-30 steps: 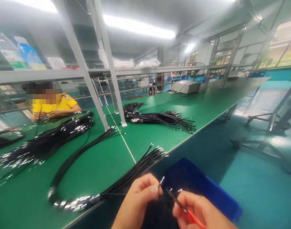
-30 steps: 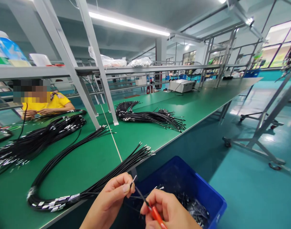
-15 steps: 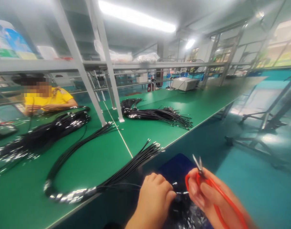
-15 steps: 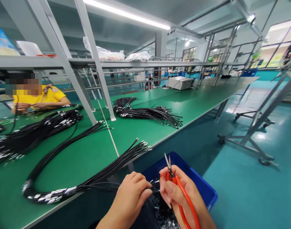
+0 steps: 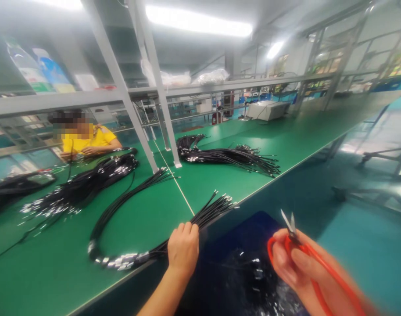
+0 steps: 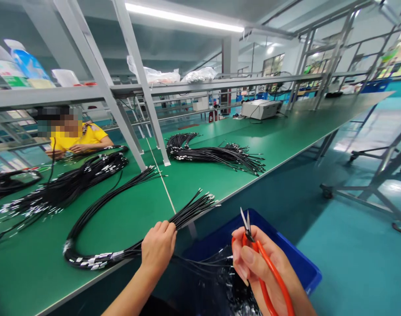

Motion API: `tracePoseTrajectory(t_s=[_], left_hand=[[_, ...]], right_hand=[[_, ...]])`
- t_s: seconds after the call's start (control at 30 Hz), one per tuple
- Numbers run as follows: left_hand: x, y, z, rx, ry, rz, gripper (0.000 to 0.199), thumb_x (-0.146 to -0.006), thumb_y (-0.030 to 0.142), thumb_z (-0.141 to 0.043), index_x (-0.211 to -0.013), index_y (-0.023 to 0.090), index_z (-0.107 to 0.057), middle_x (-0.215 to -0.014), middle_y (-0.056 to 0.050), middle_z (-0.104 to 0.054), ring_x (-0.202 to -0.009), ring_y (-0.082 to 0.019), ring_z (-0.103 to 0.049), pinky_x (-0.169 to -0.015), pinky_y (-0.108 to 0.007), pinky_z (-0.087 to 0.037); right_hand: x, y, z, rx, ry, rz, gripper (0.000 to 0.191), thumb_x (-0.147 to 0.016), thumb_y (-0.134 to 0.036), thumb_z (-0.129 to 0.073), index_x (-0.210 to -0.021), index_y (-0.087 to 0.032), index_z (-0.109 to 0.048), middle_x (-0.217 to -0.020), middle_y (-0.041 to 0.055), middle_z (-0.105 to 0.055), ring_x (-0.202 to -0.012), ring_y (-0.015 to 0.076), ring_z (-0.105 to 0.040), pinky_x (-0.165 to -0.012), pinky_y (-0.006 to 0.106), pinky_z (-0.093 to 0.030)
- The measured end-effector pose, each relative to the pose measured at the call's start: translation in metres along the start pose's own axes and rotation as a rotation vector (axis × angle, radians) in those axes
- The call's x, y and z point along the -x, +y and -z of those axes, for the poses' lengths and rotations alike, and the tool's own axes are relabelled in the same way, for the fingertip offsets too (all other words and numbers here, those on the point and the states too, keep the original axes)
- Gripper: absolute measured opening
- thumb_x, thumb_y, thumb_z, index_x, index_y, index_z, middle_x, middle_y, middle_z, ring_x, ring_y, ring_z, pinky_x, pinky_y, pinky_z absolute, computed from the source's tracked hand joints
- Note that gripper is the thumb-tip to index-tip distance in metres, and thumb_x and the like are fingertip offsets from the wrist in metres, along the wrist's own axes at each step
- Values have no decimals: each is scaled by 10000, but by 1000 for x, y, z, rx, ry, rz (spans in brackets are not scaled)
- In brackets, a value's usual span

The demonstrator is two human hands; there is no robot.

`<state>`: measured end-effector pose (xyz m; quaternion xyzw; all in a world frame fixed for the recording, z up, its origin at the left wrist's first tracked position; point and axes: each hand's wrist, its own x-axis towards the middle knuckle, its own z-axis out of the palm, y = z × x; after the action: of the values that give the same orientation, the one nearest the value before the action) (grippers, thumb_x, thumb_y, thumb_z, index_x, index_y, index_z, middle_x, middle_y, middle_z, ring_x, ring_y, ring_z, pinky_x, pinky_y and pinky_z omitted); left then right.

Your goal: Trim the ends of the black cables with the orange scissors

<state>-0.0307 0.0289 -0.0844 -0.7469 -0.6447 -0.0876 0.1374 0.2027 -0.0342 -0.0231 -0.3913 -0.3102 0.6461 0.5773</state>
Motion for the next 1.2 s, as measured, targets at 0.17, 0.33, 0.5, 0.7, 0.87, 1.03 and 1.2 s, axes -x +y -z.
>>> tracePoseTrajectory(t_s=[0.17,0.33,0.5,0.7,0.87,1.03,1.2], left_hand=[[3,-5,-4,-30,52,-73,186,-857,116,-491,-756,188,-630,-763,-60,-630,-746,-253,-561,-651,-360,-385],[5,-9,-8,-44,73,-127,212,-844,73,-490,-733,184,-632,-748,-56,-630,-734,-250,-568,-654,-358,-388],[-1,-17,-12,-11,85,-89,173,-851,133,-516,-719,195,-610,-748,-37,-633,-729,-227,-586,-651,-329,-400],[-12,-26,-9,32,98,23,162,-865,142,-486,-739,199,-570,-725,-19,-629,-690,-203,-602,-595,-296,-403],[-6,-20,-14,71,122,-41,171,-854,105,-460,-753,198,-563,-785,-61,-663,-782,-245,-610,-704,-362,-456],[6,-25,-24,155,114,-201,189,-811,43,-481,-801,201,-584,-1180,-91,-658,-1150,-251,-552,-989,-419,-421],[-1,-30,-35,175,102,-185,213,-831,72,-450,-942,169,-603,-1079,-110,-709,-1111,-242,-603,-974,-417,-460]], right_hand=[[1,0,2,-10,10,35,123,-719,-350,-700,-774,-244,-670,-687,2,-538,-614,157,-406,-575,286,-380],[-1,2,1,33,-33,75,109,-779,-340,-637,-838,-251,-660,-676,-17,-513,-600,139,-393,-571,258,-374],[-2,3,-1,17,-55,77,112,-804,-329,-616,-852,-238,-657,-669,-19,-501,-591,131,-379,-567,256,-363],[-3,3,1,14,-62,42,104,-807,-319,-617,-854,-233,-649,-670,-17,-498,-588,135,-383,-566,269,-354],[1,1,-2,25,-38,40,109,-801,-349,-614,-831,-248,-639,-668,-24,-491,-588,144,-380,-573,282,-351],[-2,3,-9,52,-14,3,92,-787,-328,-634,-831,-248,-642,-649,-26,-517,-567,142,-404,-550,284,-343],[-1,3,-20,47,49,-42,159,-660,-360,-726,-722,-230,-658,-592,-7,-525,-524,153,-408,-514,308,-349]])
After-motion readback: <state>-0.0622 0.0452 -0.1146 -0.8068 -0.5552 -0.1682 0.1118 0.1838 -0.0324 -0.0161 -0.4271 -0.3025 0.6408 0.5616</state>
